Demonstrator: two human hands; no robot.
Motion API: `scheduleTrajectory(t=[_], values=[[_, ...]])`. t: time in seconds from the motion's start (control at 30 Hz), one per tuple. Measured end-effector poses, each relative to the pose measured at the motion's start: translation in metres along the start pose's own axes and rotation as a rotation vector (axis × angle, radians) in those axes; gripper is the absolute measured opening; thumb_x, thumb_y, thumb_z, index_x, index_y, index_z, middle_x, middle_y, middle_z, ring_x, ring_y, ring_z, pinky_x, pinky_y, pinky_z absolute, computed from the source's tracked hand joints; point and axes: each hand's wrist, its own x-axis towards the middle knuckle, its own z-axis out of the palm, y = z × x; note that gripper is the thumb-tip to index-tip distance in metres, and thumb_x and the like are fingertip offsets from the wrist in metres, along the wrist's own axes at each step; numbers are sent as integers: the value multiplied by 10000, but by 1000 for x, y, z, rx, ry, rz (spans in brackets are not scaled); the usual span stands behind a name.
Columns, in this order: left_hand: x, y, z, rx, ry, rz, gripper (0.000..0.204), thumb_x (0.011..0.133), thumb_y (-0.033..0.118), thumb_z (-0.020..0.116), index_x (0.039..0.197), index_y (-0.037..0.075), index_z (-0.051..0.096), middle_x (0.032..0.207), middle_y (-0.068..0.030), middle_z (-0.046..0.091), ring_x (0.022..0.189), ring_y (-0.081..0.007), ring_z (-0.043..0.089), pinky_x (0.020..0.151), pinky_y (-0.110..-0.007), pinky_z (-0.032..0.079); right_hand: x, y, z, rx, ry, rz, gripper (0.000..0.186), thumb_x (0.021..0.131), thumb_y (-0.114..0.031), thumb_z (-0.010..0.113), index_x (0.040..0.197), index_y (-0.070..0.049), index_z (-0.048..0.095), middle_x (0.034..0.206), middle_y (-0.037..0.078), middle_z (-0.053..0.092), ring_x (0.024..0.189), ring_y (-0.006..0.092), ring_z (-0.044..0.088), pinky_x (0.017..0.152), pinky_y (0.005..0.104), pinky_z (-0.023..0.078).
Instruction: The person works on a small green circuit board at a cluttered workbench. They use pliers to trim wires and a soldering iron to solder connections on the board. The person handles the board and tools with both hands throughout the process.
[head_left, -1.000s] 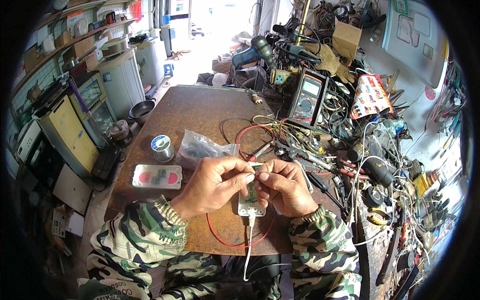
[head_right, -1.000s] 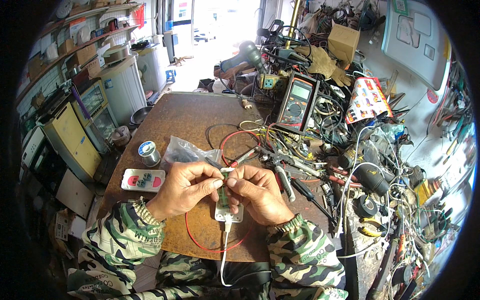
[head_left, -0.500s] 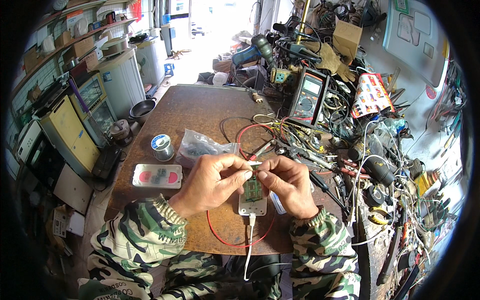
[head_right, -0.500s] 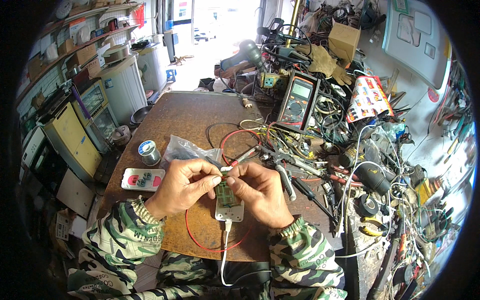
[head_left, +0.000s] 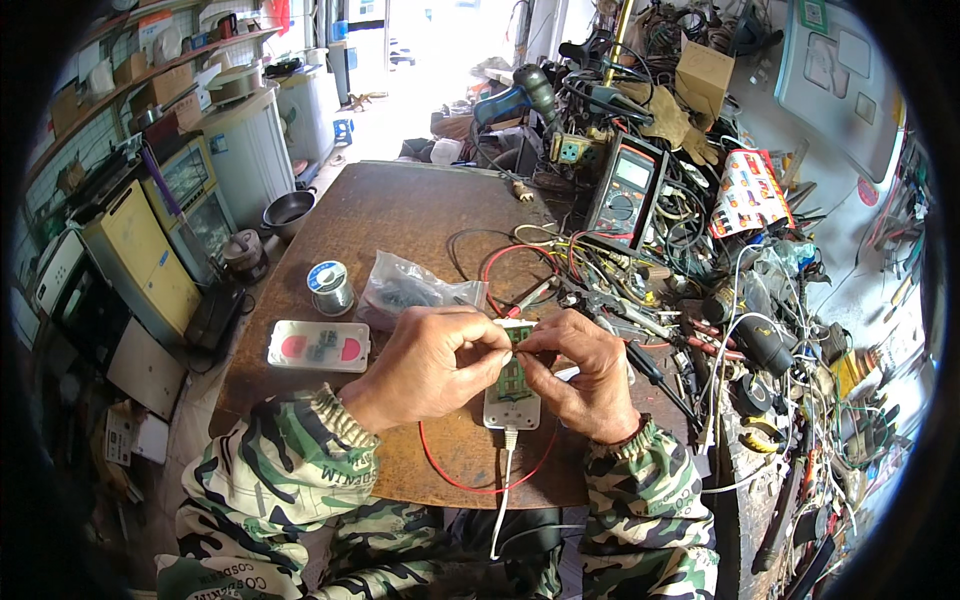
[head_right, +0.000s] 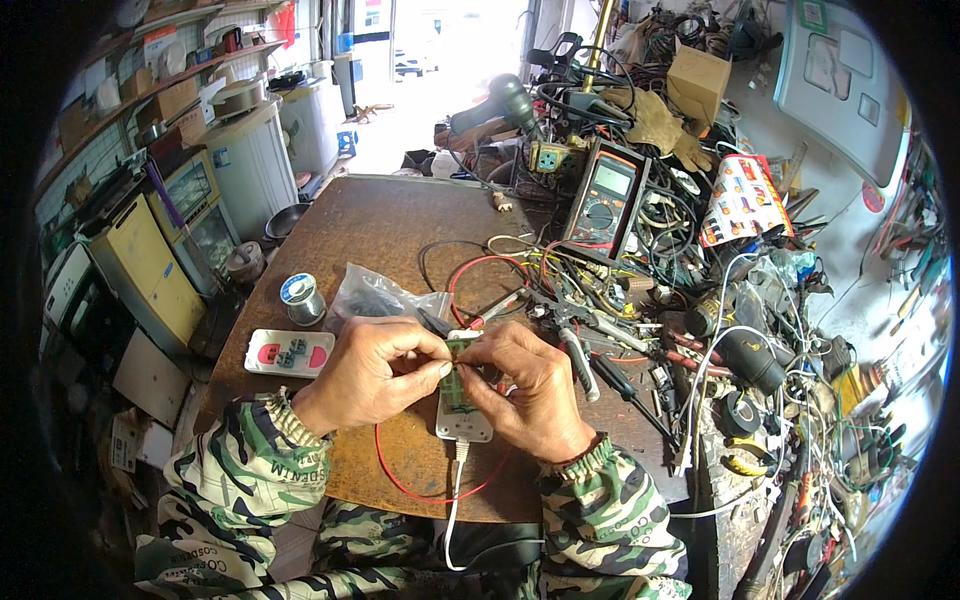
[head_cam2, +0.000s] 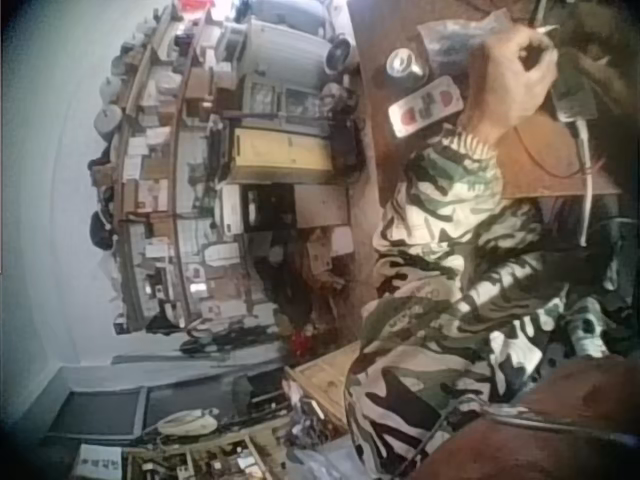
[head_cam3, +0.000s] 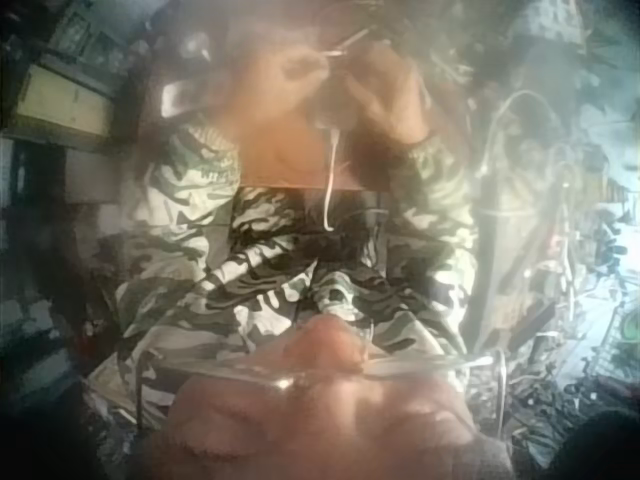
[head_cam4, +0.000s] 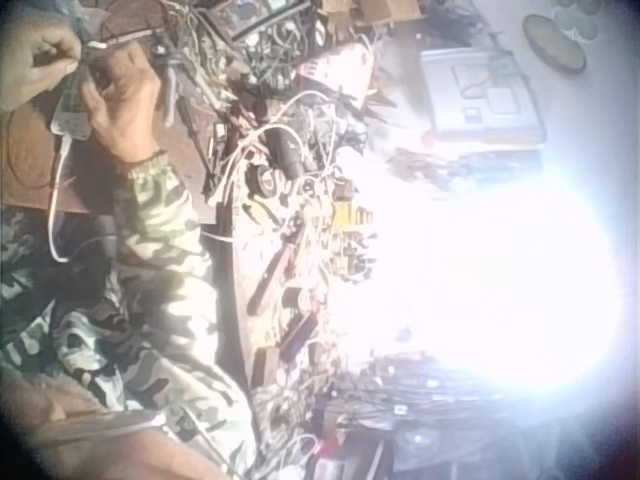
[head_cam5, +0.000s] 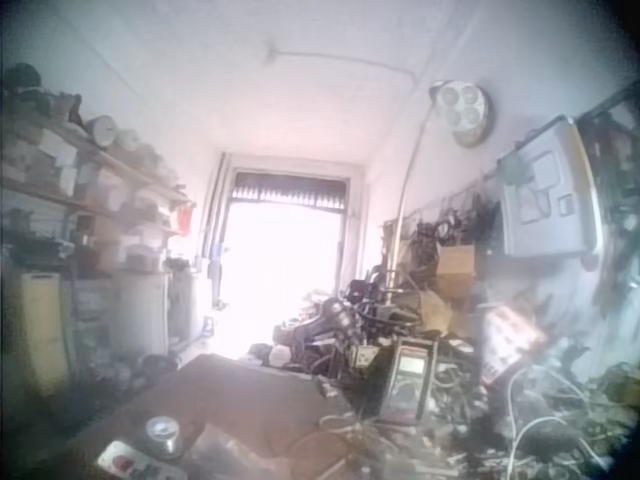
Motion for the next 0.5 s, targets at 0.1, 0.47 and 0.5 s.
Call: scheduleTrajectory(t=[0.1,0.47,0.5], values=[[-4,-3,3,-165,3,-131,88,933,40,708,978,-35,706,851,-45,704,713,-85,650,622,-252,532,1,-2,-1,-28,-9,-1,143,829,14,747,964,-6,705,893,98,655,788,222,659,677,338,527],[-6,-19,2,-279,-140,-445,253,962,3,644,1204,-70,644,1078,-77,711,1001,-112,658,912,-293,541,1,9,1,-308,-9,-118,165,804,45,749,951,-15,707,865,108,663,726,248,669,625,336,539],[-6,-22,6,-292,-107,-420,254,946,18,658,1190,-54,663,1037,-101,729,961,-121,679,872,-300,551,0,10,1,-314,-8,-122,170,801,47,750,953,-15,706,864,109,662,725,251,668,623,338,538]])
